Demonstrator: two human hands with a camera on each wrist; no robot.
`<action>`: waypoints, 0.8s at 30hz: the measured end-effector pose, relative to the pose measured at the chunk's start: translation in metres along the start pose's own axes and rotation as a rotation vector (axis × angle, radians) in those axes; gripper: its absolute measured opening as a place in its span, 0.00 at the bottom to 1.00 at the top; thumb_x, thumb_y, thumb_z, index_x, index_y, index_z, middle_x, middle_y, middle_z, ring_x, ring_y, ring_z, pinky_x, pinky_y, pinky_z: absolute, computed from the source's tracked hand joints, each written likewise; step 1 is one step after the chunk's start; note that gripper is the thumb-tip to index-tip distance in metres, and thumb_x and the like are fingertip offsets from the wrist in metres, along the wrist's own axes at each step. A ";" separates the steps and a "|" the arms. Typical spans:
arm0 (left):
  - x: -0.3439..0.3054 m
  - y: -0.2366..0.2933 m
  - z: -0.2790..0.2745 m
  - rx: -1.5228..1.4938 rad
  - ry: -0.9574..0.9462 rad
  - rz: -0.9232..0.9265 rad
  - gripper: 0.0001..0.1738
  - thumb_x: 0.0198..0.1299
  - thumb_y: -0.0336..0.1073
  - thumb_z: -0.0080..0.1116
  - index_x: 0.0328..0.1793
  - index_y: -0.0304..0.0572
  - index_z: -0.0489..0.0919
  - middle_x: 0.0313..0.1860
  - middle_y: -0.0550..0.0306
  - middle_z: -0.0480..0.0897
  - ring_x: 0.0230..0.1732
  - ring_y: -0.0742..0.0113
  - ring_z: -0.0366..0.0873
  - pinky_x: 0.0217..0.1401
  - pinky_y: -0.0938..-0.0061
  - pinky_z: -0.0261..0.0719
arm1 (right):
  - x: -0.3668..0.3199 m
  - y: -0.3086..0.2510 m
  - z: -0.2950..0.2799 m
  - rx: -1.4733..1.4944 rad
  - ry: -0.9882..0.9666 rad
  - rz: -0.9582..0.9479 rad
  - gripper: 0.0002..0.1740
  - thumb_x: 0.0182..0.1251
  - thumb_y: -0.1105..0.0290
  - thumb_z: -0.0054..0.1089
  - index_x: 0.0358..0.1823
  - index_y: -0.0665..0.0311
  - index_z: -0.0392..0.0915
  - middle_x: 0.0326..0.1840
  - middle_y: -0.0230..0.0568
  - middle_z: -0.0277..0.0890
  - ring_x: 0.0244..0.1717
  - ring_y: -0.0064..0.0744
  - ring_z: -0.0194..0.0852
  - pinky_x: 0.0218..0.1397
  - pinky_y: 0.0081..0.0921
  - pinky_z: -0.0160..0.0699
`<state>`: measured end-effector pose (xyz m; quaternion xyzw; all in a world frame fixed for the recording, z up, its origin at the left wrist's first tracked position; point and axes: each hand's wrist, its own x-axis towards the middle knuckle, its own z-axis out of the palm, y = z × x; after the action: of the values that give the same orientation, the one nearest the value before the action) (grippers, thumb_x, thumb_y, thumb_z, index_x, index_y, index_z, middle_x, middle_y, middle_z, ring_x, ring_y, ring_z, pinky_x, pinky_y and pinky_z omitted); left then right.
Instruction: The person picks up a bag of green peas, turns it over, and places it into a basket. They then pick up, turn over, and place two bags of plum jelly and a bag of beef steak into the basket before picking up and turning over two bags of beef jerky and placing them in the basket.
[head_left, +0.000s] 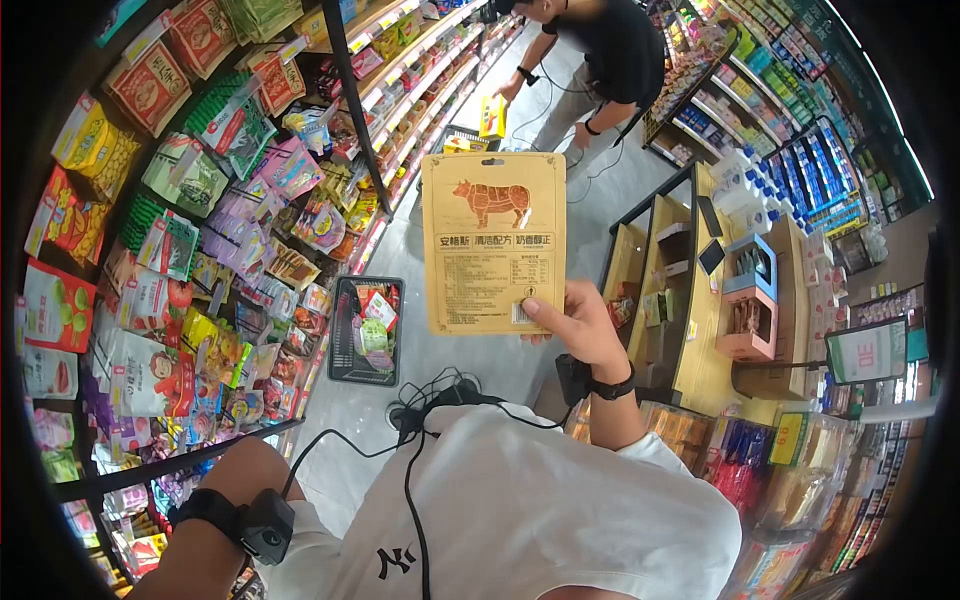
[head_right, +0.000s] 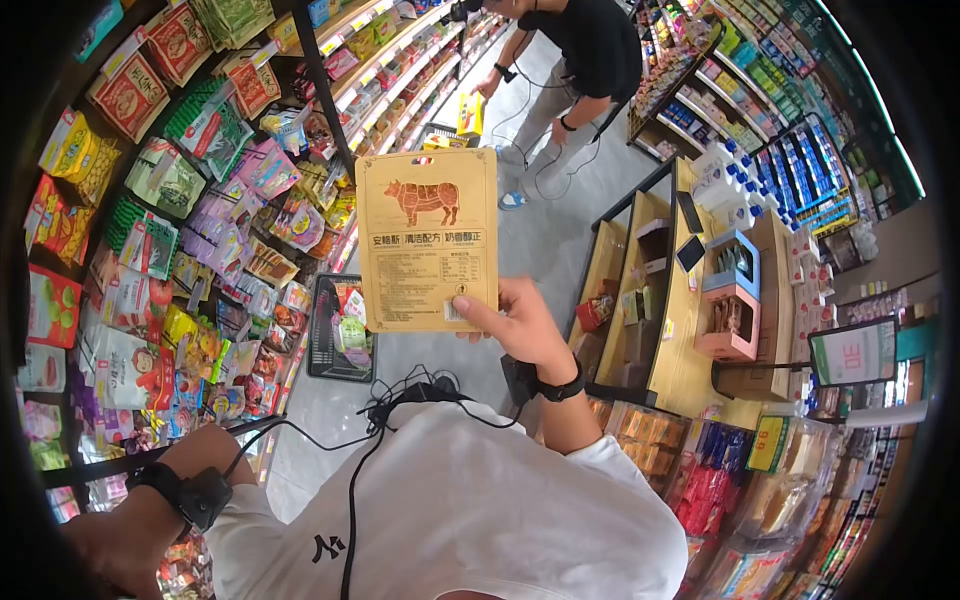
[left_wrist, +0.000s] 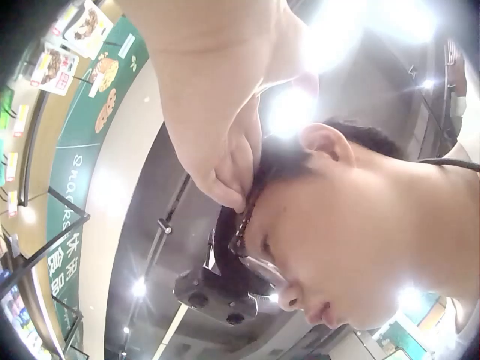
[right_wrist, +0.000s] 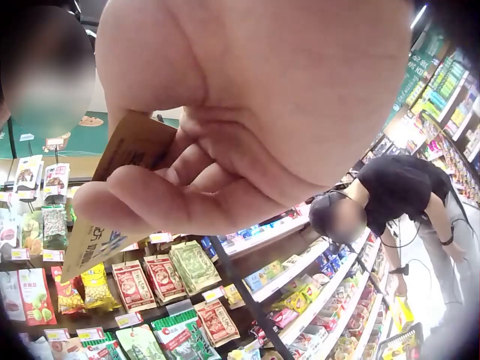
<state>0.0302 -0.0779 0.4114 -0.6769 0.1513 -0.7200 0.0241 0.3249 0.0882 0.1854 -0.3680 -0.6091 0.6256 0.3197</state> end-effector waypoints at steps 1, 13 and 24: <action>0.001 0.002 0.000 -0.001 -0.001 0.004 0.30 0.75 0.41 0.49 0.80 0.45 0.64 0.78 0.52 0.67 0.78 0.69 0.65 0.74 0.69 0.66 | 0.001 0.001 0.000 -0.007 0.003 0.015 0.15 0.76 0.63 0.64 0.47 0.70 0.86 0.34 0.37 0.86 0.28 0.21 0.82 0.30 0.21 0.80; -0.123 0.055 -0.051 0.989 0.199 -1.059 0.36 0.62 0.62 0.53 0.57 0.33 0.80 0.56 0.39 0.82 0.55 0.56 0.78 0.57 0.58 0.73 | 0.016 0.003 0.037 0.038 -0.126 -0.018 0.12 0.74 0.66 0.66 0.47 0.70 0.87 0.34 0.38 0.87 0.29 0.20 0.82 0.31 0.21 0.82; -0.224 0.063 -0.031 0.324 0.379 -1.785 0.16 0.69 0.31 0.66 0.59 0.30 0.80 0.51 0.53 0.88 0.49 0.74 0.84 0.52 0.76 0.82 | 0.021 0.006 0.101 -0.008 -0.385 -0.089 0.10 0.72 0.69 0.68 0.41 0.71 0.87 0.28 0.37 0.86 0.23 0.20 0.81 0.30 0.20 0.78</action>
<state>0.0074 -0.0786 0.1777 -0.4019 -0.5271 -0.5826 -0.4703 0.2284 0.0522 0.1764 -0.2155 -0.6771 0.6673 0.2232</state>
